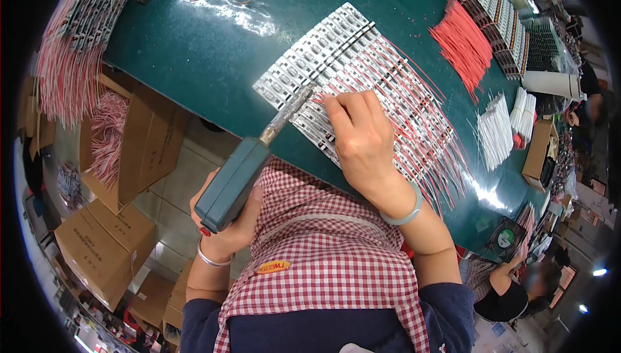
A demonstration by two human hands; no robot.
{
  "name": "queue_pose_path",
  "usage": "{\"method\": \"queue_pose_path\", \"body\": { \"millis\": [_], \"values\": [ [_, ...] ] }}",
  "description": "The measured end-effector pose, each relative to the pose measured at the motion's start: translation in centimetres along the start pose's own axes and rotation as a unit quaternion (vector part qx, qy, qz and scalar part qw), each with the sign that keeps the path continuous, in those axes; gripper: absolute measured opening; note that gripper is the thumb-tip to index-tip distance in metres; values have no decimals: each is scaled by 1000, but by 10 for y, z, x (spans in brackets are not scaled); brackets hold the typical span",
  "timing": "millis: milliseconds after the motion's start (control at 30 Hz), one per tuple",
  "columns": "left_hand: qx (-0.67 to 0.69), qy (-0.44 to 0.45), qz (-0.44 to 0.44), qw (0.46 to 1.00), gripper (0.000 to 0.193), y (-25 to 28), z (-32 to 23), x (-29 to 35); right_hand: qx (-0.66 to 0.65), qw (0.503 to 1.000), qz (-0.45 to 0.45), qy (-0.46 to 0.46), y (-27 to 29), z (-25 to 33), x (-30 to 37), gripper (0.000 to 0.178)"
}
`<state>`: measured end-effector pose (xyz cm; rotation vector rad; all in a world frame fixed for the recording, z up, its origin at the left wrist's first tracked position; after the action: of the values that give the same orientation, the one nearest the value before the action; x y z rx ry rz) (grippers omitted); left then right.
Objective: The person uses a soldering iron to attach red and white wires to a white plastic grid fixture on a green workbench. They repeatedly pick up individual wires, place them into slots on the grid, and apply heat with the soldering iron to secure them.
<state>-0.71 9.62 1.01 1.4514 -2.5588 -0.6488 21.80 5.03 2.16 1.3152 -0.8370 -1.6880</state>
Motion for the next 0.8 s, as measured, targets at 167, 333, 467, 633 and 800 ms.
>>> {"method": "queue_pose_path", "body": {
  "millis": [167, 333, 467, 633, 800],
  "values": [
    [13, 17, -11, 1000, 28, 4, 3, 4, -6, 1000, 1, -5, -2, 0, 2, 22],
    [-7, -17, -13, 1000, 28, 6, -3, 2, -40, 999, -4, -9, 5, 3, 5, 29],
    [-4, -28, -7, 1000, 26, 6, -8, 0, -53, 998, -8, -10, 2, 7, 8, 31],
    [-16, -18, 20, 1000, 23, 5, -10, 0, -51, 999, -16, -1, 0, 9, 7, 28],
    [-10, -14, 25, 1000, 21, 3, -10, -2, -35, 999, -15, 1, -2, 10, 6, 25]
  ]
}}
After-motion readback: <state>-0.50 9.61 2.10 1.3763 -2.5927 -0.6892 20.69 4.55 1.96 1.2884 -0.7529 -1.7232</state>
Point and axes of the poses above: each hand's wrist, its own x-axis away from the middle knuckle, its own y-axis out of the back of the hand, z = x × y, the point moved 6 cm from there along -x, towards the middle knuckle, and after that the axes turned 2 degrees about z, right-handed, at the moved point
